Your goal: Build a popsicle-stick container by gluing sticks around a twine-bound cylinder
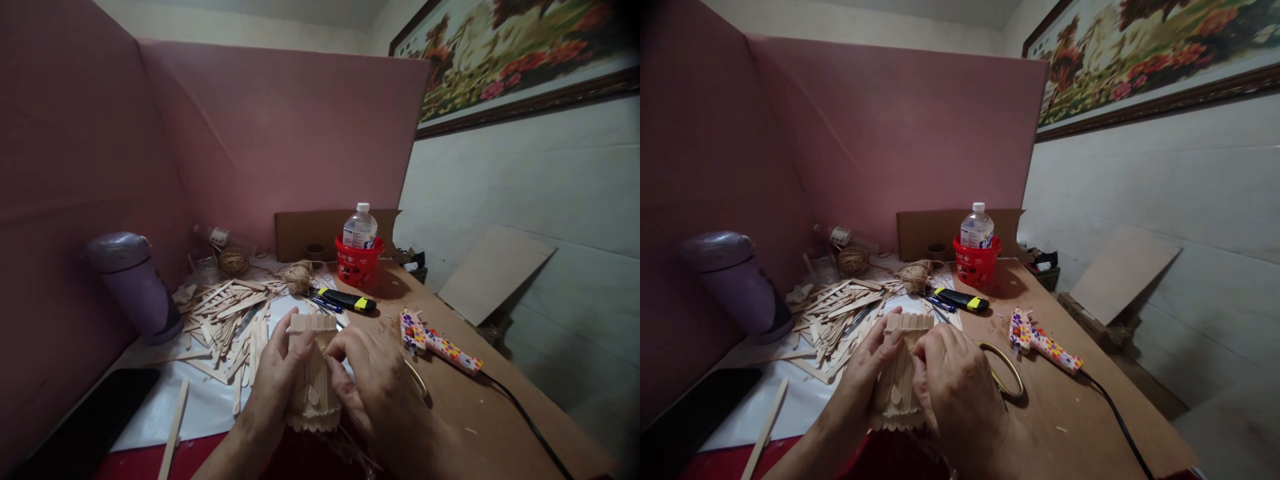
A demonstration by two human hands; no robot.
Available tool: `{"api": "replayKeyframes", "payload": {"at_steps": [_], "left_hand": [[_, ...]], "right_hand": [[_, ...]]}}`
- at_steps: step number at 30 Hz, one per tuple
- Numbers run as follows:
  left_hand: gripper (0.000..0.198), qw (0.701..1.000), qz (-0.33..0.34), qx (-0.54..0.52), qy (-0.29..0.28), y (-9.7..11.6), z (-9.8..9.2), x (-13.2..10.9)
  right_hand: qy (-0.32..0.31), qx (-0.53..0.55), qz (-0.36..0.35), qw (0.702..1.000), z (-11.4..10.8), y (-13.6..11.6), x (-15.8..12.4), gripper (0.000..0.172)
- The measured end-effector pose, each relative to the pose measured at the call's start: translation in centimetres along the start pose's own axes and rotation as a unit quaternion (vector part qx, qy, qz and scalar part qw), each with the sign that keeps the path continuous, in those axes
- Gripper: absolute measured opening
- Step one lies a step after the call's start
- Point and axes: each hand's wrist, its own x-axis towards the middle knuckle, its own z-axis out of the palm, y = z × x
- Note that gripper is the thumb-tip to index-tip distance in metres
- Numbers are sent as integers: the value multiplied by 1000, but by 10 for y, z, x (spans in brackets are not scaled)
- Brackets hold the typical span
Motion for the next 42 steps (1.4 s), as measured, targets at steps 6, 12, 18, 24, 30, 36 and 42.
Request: {"api": "replayKeyframes", "payload": {"at_steps": [6,12,18,24,30,36,42], "left_hand": [[65,1000,-11,-23,8,0,3,0],[60,1000,-5,-26,-2,1,4,1],[51,1000,-3,-14,-4,3,5,1],[55,999,-29,-28,24,8,3,1],[54,999,-35,-39,9,8,3,1],[42,1000,-4,-23,1,5,7,-1],[53,1000,25,-3,13,-1,3,4]], "right_hand": [[-9,9,17,1000,2,2,-4,19],[-5,11,15,1000,0,2,-5,18],[0,9,12,1000,1,3,-8,18],[69,105,9,992,-1,1,-18,16],[75,149,79,983,-14,1,-19,16],[58,167,38,983,-10,2,-5,23],[28,134,65,988,-4,0,-2,16]]}}
